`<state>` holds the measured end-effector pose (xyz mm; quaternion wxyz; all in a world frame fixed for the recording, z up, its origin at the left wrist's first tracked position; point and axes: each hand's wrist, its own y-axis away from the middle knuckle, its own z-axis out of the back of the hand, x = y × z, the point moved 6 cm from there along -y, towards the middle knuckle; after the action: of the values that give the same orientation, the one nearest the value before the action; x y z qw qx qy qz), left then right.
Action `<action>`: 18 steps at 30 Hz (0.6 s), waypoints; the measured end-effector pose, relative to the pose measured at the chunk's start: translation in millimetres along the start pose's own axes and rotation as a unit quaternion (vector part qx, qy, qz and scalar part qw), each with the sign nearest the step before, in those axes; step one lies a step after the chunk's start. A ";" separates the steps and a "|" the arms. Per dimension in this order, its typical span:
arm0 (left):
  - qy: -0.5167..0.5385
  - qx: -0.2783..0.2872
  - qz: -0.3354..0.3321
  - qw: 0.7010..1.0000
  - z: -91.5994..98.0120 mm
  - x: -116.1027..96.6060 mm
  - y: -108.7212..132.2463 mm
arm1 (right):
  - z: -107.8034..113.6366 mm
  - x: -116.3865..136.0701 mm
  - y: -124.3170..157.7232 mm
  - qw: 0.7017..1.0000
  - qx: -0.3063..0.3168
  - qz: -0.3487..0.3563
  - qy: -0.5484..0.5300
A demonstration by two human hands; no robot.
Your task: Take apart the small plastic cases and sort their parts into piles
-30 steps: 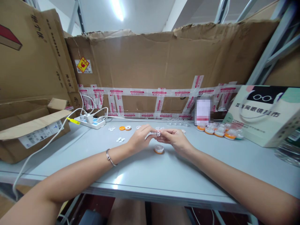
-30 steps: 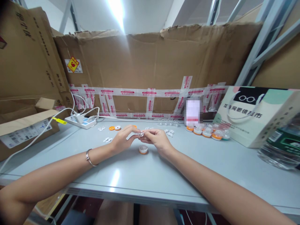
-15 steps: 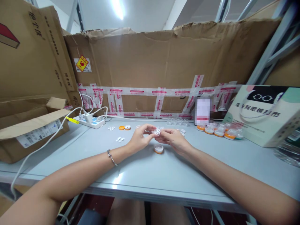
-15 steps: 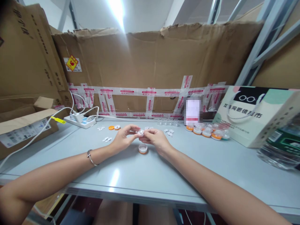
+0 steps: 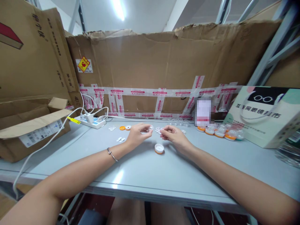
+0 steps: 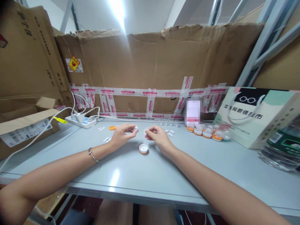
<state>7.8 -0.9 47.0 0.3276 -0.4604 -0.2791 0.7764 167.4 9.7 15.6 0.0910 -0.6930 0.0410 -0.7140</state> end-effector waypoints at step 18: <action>-0.003 0.046 0.029 0.999 -8.5 4.7 1.3 | 25.7 -11.8 -32.0 0.991 -0.062 0.044 0.108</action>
<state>13.4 3.0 39.9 0.3245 -0.4506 -0.2305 0.7991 191.0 45.1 10.8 0.0745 -0.6135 0.1251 -0.7762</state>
